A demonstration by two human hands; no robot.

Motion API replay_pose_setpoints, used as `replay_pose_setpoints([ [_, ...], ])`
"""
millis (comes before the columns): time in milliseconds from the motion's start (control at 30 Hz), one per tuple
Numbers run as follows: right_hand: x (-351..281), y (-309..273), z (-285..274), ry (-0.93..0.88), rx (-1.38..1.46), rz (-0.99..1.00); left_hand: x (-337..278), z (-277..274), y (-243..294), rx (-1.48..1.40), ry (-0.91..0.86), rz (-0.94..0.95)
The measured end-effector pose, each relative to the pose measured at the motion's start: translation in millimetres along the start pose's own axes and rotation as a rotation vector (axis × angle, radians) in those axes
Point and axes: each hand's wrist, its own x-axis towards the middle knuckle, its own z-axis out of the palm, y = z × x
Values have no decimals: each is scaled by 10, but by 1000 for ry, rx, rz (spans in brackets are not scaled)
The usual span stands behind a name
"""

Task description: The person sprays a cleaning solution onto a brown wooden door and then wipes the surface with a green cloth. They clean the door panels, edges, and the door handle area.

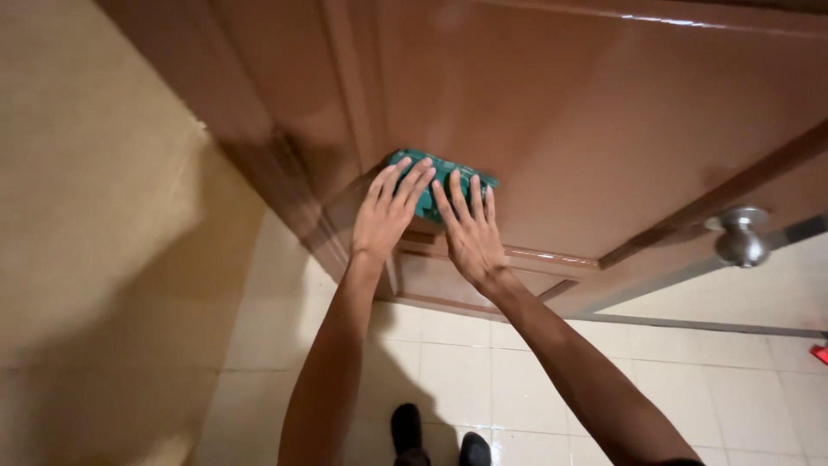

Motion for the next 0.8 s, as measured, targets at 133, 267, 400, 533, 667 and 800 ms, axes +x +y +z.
replay_pose_setpoints([
  [133,189,-238,116,47,29,-24,-173,150,-186,-13,-28,-22],
  [267,204,-232,205,15,-147,-49,-296,338,-50,-131,-11,-100],
  [400,83,-57,327,27,-244,-151,-451,577,284,-242,-26,-182],
  [533,-63,84,378,18,-343,-170,-515,614,569,-332,-79,-187],
  [667,-223,285,374,21,-502,-162,-445,579,806,-352,-47,-188],
  [800,-472,585,237,21,-359,-112,-290,459,1089,-409,-20,-137],
])
